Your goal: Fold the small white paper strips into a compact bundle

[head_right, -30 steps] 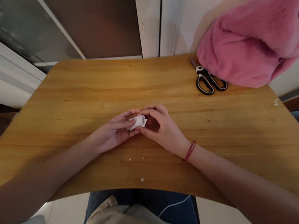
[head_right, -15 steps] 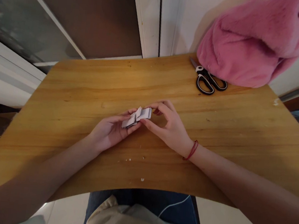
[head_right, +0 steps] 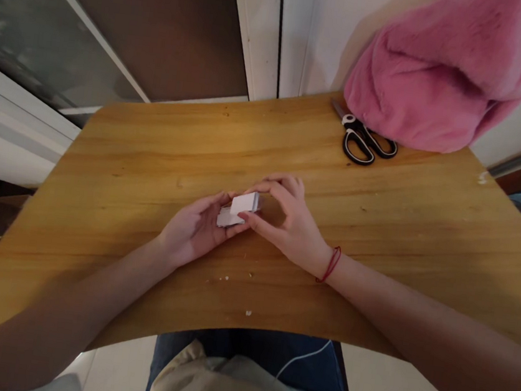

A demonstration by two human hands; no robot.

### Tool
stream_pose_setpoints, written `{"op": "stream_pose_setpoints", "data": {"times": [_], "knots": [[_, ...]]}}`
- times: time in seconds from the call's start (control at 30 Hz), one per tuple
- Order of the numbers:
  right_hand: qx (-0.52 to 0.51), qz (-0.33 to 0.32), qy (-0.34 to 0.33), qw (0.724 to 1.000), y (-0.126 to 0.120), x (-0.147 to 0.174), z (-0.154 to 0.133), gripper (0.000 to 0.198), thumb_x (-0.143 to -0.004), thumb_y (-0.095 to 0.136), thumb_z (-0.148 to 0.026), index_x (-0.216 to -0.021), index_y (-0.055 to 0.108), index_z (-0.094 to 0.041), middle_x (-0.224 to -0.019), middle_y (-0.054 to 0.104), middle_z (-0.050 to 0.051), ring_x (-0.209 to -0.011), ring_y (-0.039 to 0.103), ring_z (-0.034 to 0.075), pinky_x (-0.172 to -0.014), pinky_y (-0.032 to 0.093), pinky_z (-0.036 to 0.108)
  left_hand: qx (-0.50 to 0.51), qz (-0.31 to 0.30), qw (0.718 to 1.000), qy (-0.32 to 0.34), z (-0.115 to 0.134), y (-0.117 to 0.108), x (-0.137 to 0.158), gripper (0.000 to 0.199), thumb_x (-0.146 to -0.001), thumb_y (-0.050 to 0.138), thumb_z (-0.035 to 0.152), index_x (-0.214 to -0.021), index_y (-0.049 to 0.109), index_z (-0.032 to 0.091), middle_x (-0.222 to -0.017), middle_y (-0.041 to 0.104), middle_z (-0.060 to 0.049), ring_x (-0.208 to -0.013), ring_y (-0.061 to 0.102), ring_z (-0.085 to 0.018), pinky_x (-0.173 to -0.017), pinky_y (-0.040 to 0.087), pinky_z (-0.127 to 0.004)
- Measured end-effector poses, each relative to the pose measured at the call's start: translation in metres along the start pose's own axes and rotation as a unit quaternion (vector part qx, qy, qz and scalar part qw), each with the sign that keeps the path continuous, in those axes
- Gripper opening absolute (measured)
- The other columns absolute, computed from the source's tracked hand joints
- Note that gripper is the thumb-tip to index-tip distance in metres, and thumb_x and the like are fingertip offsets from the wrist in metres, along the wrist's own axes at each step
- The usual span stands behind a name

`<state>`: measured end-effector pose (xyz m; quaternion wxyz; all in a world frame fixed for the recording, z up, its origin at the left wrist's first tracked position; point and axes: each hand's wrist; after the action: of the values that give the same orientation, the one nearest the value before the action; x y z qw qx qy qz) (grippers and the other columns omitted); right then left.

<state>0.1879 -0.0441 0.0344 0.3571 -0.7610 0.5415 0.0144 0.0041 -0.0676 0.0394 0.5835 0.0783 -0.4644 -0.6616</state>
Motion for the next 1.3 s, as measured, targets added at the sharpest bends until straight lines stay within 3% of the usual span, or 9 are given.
{"op": "stream_pose_setpoints", "data": {"times": [0.17,0.63,0.9,1.1,1.3], "knots": [[0.023,-0.047,-0.009,0.999,0.0064,0.0003,-0.0001,0.025,-0.083,0.069,-0.036,-0.105,0.063,-0.026,-0.117,0.06,0.008,-0.117,0.05,0.028,-0.102,0.037,0.051,-0.025,-0.022,0.999,-0.025,-0.0002,0.001,0.0007,0.023,-0.094,0.047,0.025,-0.099,0.066,0.011,-0.096,0.069,-0.009,-0.087,0.067,-0.016,-0.076,0.055,-0.026],[0.025,-0.012,-0.014,1.0,0.0001,-0.0011,0.0023,0.021,-0.085,0.066,-0.035,-0.104,0.064,-0.027,-0.11,0.061,0.006,-0.112,0.053,0.026,-0.102,0.037,0.048,0.002,0.0,1.0,-0.008,0.0029,-0.0037,0.0019,0.016,-0.087,0.053,0.011,-0.092,0.068,0.01,-0.095,0.071,-0.007,-0.083,0.068,-0.015,-0.082,0.057,-0.028],[0.019,-0.032,-0.011,0.999,0.0002,-0.0014,0.0053,0.024,-0.083,0.069,-0.036,-0.104,0.064,-0.027,-0.107,0.061,0.006,-0.107,0.053,0.025,-0.1,0.04,0.048,-0.023,-0.009,1.0,-0.004,0.002,-0.0023,0.0022,0.018,-0.085,0.053,0.011,-0.097,0.067,0.012,-0.102,0.071,-0.009,-0.097,0.067,-0.019,-0.084,0.056,-0.028],[0.02,-0.03,-0.011,0.999,-0.0005,-0.0017,0.0063,0.025,-0.082,0.07,-0.037,-0.104,0.064,-0.026,-0.106,0.06,0.006,-0.108,0.053,0.025,-0.1,0.039,0.047,-0.017,-0.014,1.0,-0.006,0.0022,-0.0017,0.0035,0.018,-0.086,0.052,0.01,-0.095,0.067,0.011,-0.101,0.071,-0.008,-0.089,0.068,-0.016,-0.081,0.057,-0.026],[0.016,-0.044,-0.002,0.999,0.0001,-0.0021,0.0066,0.024,-0.083,0.069,-0.038,-0.103,0.065,-0.026,-0.107,0.061,0.006,-0.107,0.053,0.025,-0.099,0.04,0.046,-0.019,-0.016,1.0,-0.007,0.0027,-0.0018,0.0031,0.018,-0.086,0.053,0.011,-0.096,0.067,0.011,-0.101,0.071,-0.009,-0.095,0.068,-0.018,-0.083,0.056,-0.027]]}}
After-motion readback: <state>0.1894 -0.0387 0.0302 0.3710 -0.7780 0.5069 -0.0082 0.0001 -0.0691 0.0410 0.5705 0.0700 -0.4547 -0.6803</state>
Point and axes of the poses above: each hand's wrist, its own x-axis away from the middle knuckle, its own y-axis out of the palm, z = x × y
